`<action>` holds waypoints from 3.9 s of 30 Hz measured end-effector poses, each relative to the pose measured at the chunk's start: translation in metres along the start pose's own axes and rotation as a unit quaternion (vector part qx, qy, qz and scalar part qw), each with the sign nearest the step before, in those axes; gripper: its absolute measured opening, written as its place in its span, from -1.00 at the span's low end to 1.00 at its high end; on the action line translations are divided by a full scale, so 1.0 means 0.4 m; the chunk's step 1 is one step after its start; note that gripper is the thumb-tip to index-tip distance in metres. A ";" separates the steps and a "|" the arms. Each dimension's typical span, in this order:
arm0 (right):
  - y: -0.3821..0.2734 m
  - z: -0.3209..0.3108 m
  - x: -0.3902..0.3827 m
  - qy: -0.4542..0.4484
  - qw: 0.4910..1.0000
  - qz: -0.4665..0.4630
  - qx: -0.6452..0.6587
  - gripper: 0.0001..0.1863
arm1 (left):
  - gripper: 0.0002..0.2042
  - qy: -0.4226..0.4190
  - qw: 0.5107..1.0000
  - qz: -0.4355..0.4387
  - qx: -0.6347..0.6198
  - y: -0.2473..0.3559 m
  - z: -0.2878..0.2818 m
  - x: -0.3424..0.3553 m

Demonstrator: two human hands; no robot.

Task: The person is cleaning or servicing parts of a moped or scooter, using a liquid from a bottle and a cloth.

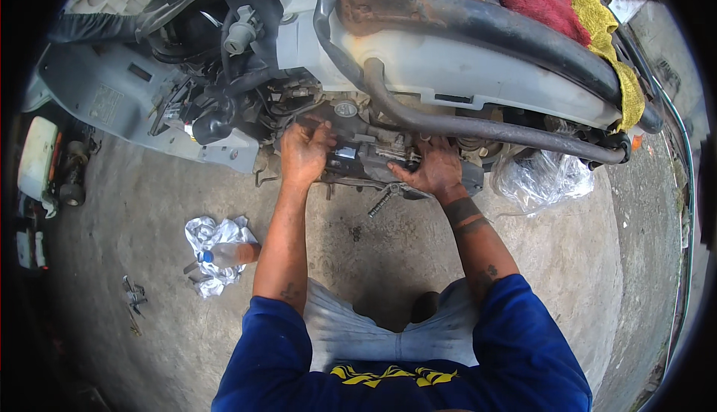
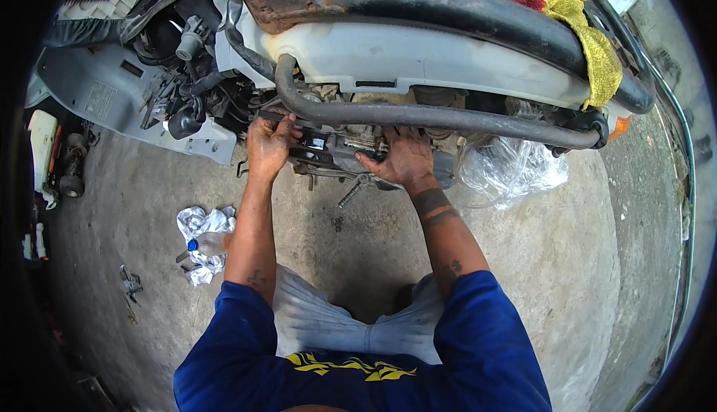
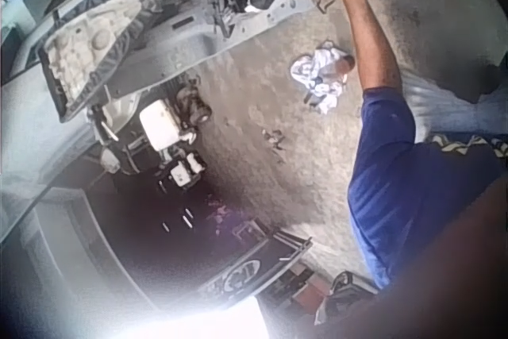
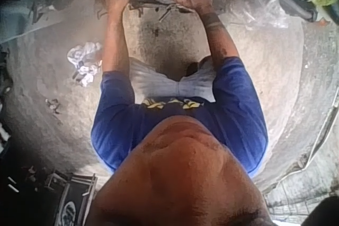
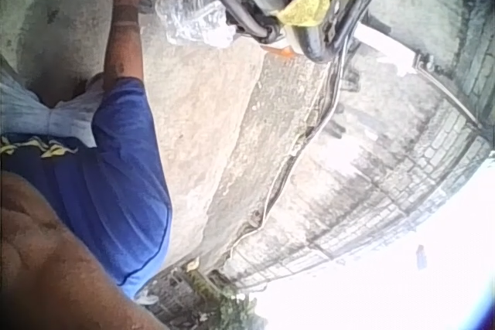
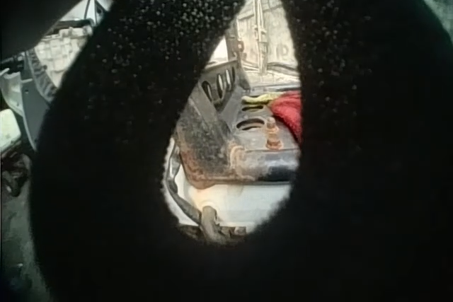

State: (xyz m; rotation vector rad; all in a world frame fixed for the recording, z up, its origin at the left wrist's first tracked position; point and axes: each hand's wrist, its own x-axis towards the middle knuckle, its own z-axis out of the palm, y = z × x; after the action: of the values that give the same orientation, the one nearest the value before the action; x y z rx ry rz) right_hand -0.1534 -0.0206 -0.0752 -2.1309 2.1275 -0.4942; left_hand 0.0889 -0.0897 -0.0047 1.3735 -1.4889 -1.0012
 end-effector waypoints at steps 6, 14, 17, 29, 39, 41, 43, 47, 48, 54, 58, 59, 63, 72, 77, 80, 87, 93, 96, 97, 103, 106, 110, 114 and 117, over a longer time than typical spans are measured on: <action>-0.005 0.003 -0.004 0.088 0.995 -0.042 -0.003 -0.08 | -0.85 -0.043 0.997 0.051 0.037 -0.019 0.044 -0.013; -0.012 0.010 -0.002 0.067 0.997 -0.033 -0.016 -0.17 | -0.89 -0.022 0.999 0.014 -0.033 -0.048 0.044 0.007; -0.002 -0.019 0.009 -0.074 0.997 0.035 -0.009 0.09 | -0.89 0.006 1.000 0.017 -0.011 0.000 0.002 0.023; -0.022 -0.008 0.011 -0.018 1.000 -0.007 -0.010 -0.02 | -0.92 -0.036 0.999 0.011 -0.037 -0.059 0.068 0.011; 0.011 0.020 0.003 0.085 0.995 -0.043 -0.018 -0.14 | -0.90 -0.035 0.997 0.045 -0.050 -0.013 0.027 -0.005; 0.005 0.021 0.004 0.084 0.995 -0.049 -0.027 -0.15 | -0.90 -0.036 0.999 0.023 -0.003 -0.003 0.005 -0.017; -0.012 0.022 0.009 0.091 0.994 -0.050 -0.020 -0.15 | -0.89 -0.016 0.997 0.072 0.024 -0.046 0.034 -0.033; 0.025 0.033 0.005 0.101 0.993 -0.037 -0.045 -0.13 | -0.91 -0.028 0.992 0.104 0.059 -0.037 0.051 -0.022; 0.021 0.034 0.007 0.099 0.994 -0.035 -0.042 -0.13 | -0.92 -0.022 0.993 0.103 0.043 -0.003 0.019 -0.026; 0.011 0.042 0.008 0.105 0.993 -0.052 -0.027 -0.11 | -0.90 0.008 0.964 0.204 0.168 0.003 0.033 -0.021; 0.020 0.051 0.008 0.116 0.989 -0.069 -0.052 -0.12 | -0.84 0.012 0.958 0.224 0.181 -0.007 0.037 -0.024; 0.020 0.046 0.008 0.113 0.991 -0.064 -0.036 -0.13 | -0.74 0.010 0.945 0.249 0.212 -0.010 0.044 -0.030; 0.013 0.056 0.009 0.111 0.991 -0.071 -0.028 -0.13 | -0.83 0.060 0.959 0.234 -0.146 -0.076 0.088 0.000; 0.027 0.062 0.011 0.111 0.991 -0.075 -0.020 -0.13 | -0.73 0.022 0.969 0.197 0.145 0.008 0.108 -0.039; 0.031 0.051 0.009 0.119 0.989 -0.080 -0.016 -0.24 | -0.74 0.018 0.978 0.150 0.147 -0.019 0.111 -0.034; -0.003 0.023 0.012 0.126 0.988 -0.091 -0.005 -0.35 | -0.82 0.063 0.996 0.063 0.028 -0.077 0.145 -0.021; -0.008 0.005 0.008 0.130 0.988 -0.085 0.012 -0.28 | -0.85 0.030 0.998 0.035 -0.035 -0.129 0.197 -0.045; 0.021 0.030 -0.016 0.081 0.996 -0.039 0.026 0.09 | -0.87 0.008 0.996 0.006 -0.086 -0.155 0.205 -0.056; 0.011 0.005 -0.016 0.074 0.996 -0.019 0.037 0.18 | -0.88 0.001 0.994 -0.008 -0.108 -0.162 0.198 -0.059; -0.001 -0.010 -0.012 0.075 0.996 -0.020 0.039 0.18 | -0.88 -0.001 0.993 -0.011 -0.115 -0.164 0.194 -0.058; 0.002 0.000 -0.019 0.106 0.993 -0.043 0.032 0.20 | -0.90 -0.036 0.987 0.157 -0.019 -0.049 0.173 -0.092; 0.011 0.005 -0.017 0.155 0.982 -0.083 0.067 0.16 | -0.88 -0.022 0.996 0.049 -0.070 -0.055 0.117 -0.061; 0.030 0.041 -0.023 0.205 0.969 -0.133 0.013 0.19 | -0.88 -0.007 0.993 0.087 -0.084 -0.038 0.178 -0.116; -0.002 0.011 0.009 0.180 0.972 -0.081 0.123 -0.06 | -0.85 0.025 0.986 0.152 -0.065 -0.075 0.201 -0.222; -0.009 0.005 0.005 0.181 0.973 -0.086 0.115 -0.03 | -0.84 0.036 0.984 0.172 -0.041 -0.068 0.198 -0.281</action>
State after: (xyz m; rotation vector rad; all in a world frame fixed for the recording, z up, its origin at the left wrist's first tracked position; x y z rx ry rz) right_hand -0.1496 -0.0231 -0.0759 -2.2361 1.9273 -1.1672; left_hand 0.0257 0.0210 -0.0629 1.0379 -1.5479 -0.7756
